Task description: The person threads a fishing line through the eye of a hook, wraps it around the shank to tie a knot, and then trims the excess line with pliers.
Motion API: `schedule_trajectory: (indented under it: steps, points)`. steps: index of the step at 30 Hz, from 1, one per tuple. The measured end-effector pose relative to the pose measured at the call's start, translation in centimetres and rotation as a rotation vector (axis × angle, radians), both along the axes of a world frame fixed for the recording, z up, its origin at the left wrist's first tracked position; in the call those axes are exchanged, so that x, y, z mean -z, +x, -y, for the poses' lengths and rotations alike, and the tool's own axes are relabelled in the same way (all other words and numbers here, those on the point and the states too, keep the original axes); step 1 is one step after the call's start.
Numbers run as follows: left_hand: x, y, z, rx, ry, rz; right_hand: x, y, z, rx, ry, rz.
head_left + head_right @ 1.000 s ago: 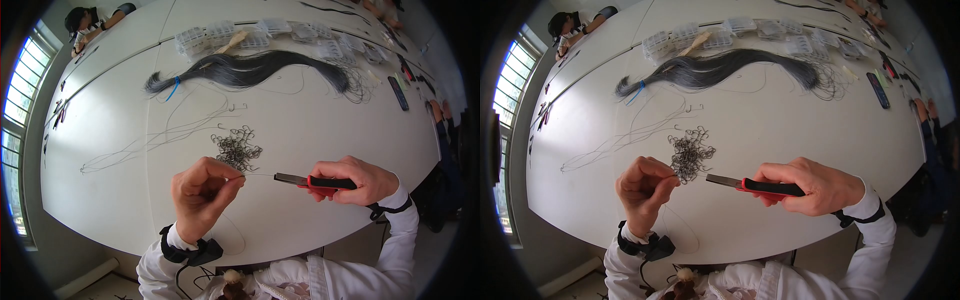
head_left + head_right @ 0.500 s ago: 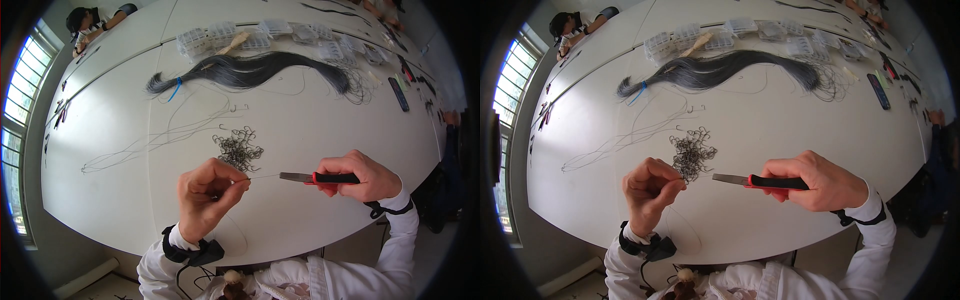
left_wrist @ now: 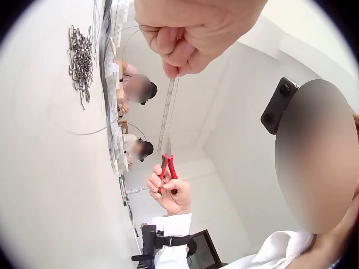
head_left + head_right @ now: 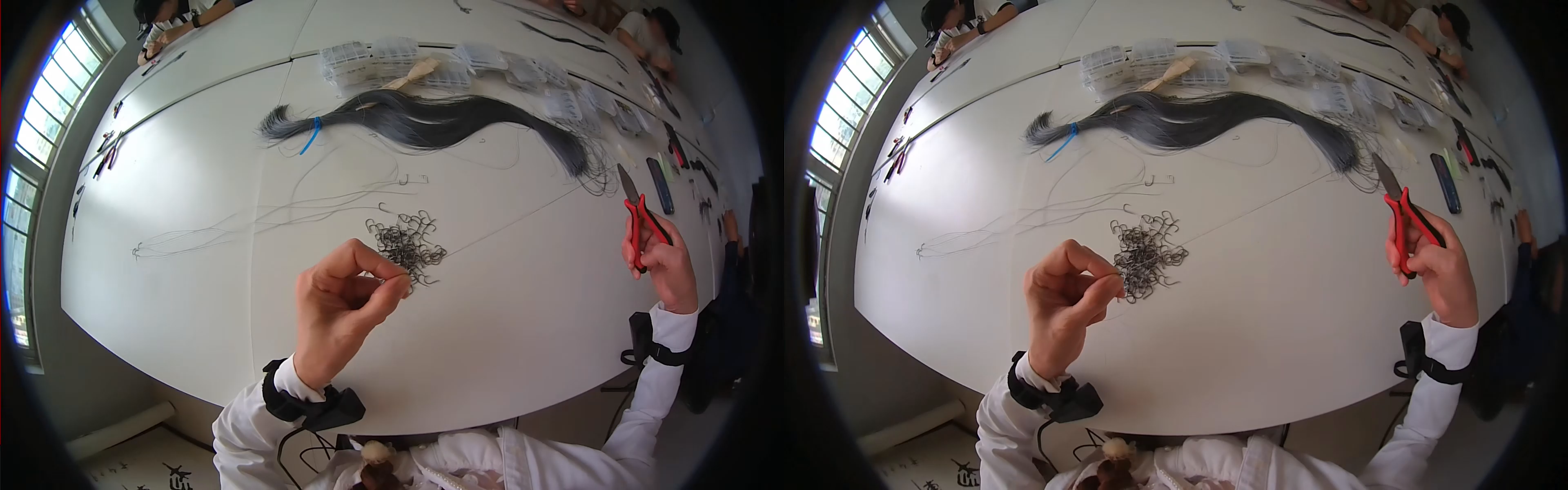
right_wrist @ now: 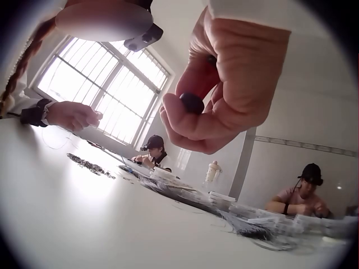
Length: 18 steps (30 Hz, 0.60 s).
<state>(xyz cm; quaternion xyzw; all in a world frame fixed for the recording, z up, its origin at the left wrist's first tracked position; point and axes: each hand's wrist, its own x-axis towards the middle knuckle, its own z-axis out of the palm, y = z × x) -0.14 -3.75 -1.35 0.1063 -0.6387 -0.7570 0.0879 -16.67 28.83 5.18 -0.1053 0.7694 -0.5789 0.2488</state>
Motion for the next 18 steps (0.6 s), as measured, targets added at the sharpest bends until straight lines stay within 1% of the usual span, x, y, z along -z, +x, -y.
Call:
schedule_trajectory:
  steps: [1,3,4,9,11,13,16,17,18]
  points:
    - [0.0,0.0,0.0,-0.007,0.002,0.0,0.1,-0.6,-0.9,-0.007,0.002,0.0]
    - [-0.1,0.0,0.0,0.003,0.016,0.006,0.3,-1.6,-2.6,0.134,-0.02,-0.09]
    - [-0.1,0.0,0.0,-0.001,0.016,0.005,0.3,-2.1,-3.3,0.129,-0.019,-0.091]
    - [0.0,0.0,0.0,-0.002,0.026,0.013,1.1,-5.2,-8.2,0.304,-0.028,-0.216]
    - [0.1,0.0,0.0,-0.003,0.034,0.009,1.9,-7.2,-11.8,0.315,-0.053,-0.204]
    - [0.1,0.0,0.2,-0.006,0.041,0.004,2.5,-8.8,-14.5,0.391,-0.062,-0.214]
    - [0.2,-0.1,0.5,0.01,0.05,0.001,3.5,-11.2,-19.2,0.424,-0.066,-0.199]
    - [0.1,-0.3,0.5,-0.025,0.051,-0.002,3.6,-11.5,-19.8,0.418,-0.063,-0.2]
    - [0.0,-0.4,0.4,-0.06,0.052,-0.005,3.8,-11.7,-20.5,0.492,-0.071,-0.197]
